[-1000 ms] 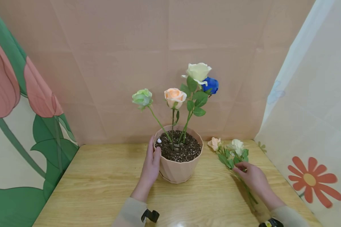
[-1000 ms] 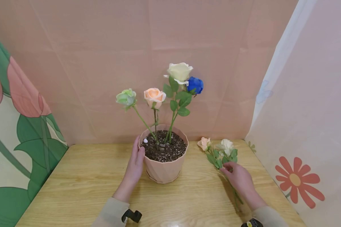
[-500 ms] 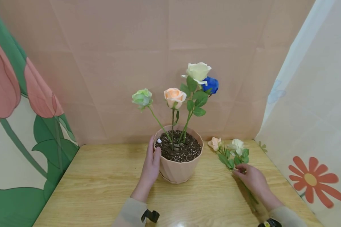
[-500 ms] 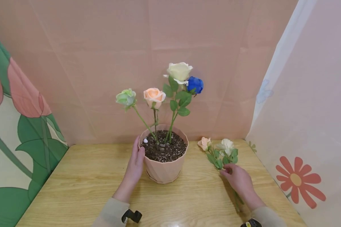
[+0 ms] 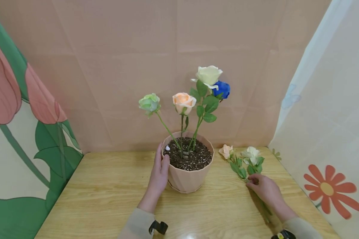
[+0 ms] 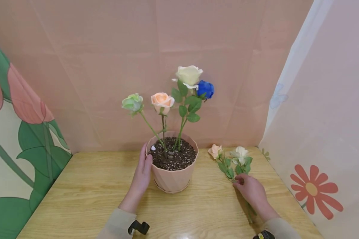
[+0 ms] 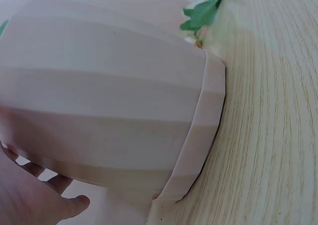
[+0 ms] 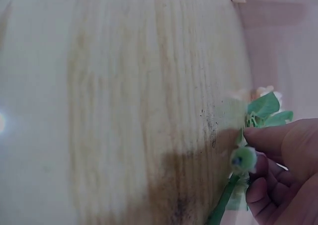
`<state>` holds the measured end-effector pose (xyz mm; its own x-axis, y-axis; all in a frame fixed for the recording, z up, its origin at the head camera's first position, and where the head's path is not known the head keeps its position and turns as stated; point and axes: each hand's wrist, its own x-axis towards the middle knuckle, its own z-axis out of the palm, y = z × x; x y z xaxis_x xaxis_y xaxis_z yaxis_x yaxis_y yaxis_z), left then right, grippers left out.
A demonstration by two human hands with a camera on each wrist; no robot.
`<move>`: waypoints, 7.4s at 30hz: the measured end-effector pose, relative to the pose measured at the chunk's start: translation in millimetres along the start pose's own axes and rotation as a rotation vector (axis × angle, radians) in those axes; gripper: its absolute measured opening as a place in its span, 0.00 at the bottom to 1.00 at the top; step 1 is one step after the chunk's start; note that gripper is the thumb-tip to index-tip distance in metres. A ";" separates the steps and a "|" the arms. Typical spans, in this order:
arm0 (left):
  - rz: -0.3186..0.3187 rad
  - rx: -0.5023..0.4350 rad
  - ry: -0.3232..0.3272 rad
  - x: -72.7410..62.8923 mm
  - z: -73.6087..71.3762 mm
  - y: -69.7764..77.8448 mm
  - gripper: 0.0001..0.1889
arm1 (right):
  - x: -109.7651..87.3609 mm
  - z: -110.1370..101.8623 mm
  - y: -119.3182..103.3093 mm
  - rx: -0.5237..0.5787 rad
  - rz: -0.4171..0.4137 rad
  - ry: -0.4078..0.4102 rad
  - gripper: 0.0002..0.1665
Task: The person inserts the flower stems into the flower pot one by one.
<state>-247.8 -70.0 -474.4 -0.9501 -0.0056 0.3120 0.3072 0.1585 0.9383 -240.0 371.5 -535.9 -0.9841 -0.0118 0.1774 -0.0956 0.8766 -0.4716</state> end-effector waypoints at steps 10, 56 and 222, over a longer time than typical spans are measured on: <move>-0.027 0.007 -0.007 -0.2 -0.5 0.5 0.33 | -1.9 -11.2 -9.2 0.031 0.014 0.003 0.16; -0.021 -0.006 -0.007 -1.3 -1.2 2.0 0.33 | -11.7 -64.1 -121.2 0.500 -0.089 0.122 0.17; -0.019 -0.014 -0.040 -0.3 -1.9 -2.3 0.32 | 16.1 -36.1 -214.8 0.490 -0.232 0.355 0.15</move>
<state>-248.1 -72.3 -476.4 -0.9571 0.0309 0.2882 0.2896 0.1448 0.9461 -229.9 200.5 -400.5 -0.8282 0.0593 0.5573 -0.4394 0.5487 -0.7113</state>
